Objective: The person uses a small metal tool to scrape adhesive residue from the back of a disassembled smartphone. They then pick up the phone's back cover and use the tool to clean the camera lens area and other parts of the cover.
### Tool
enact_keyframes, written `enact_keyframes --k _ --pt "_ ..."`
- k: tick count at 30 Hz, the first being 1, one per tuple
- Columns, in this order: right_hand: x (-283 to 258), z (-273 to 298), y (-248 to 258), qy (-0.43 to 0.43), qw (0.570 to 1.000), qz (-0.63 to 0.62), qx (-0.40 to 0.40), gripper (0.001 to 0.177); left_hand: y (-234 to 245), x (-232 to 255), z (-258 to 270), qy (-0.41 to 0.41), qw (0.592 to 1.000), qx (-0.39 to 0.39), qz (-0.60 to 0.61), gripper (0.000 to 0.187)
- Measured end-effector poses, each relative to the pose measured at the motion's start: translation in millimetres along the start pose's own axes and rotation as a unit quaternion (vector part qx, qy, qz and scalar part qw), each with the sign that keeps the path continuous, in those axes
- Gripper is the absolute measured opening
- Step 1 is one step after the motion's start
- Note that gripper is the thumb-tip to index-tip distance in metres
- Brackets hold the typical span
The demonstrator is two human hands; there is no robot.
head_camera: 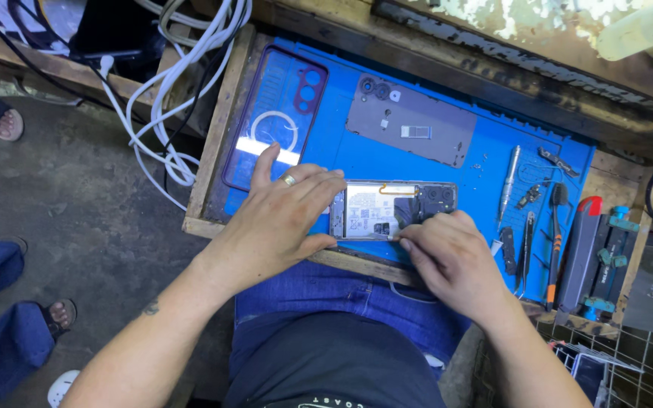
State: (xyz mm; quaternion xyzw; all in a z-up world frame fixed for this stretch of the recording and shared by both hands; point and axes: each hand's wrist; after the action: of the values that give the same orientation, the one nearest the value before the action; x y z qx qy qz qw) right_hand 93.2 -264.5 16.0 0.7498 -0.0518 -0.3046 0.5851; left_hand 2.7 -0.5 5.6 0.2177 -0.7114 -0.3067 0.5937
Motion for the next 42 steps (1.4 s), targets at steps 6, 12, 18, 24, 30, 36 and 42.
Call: enact_keyframes --k 6,12,18,24,30,36,42 --pt "6 16 -1 -0.073 0.993 0.007 0.098 0.009 1 5 -2 -0.024 0.999 -0.011 -0.037 0.061" --pt "27 67 13 -0.26 0.925 -0.046 0.273 0.011 1 11 -10 -0.021 0.998 -0.028 -0.06 0.062" --pt "14 96 -2 -0.214 0.939 0.099 0.248 0.014 -14 21 -27 -0.035 0.996 -0.021 -0.079 0.062" --pt "3 97 -7 -0.19 0.941 0.173 0.222 0.02 -17 21 -26 -0.054 0.994 -0.02 -0.097 0.061" --pt "4 91 -2 -0.184 0.947 0.121 0.235 0.021 -9 7 -44 -0.084 0.984 0.1 -0.118 0.026" --pt "28 19 12 -0.075 0.978 0.098 0.169 0.024 -5 -2 -76 -0.099 0.965 0.16 -0.18 0.018" --pt "60 -75 -1 -0.027 0.987 0.121 0.106 0.022 -6 -19 -97 -0.105 0.969 0.156 -0.161 0.036"
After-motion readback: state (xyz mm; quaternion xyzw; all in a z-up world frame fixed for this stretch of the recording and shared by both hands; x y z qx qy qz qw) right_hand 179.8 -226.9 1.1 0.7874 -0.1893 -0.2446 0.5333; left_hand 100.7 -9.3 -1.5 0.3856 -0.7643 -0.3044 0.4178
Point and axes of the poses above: each hand's wrist, its own z-axis away from the middle knuckle, its own y-axis out of the back of the hand, x = y × z, and after that the axes turned 8 degrees about z, right-handed
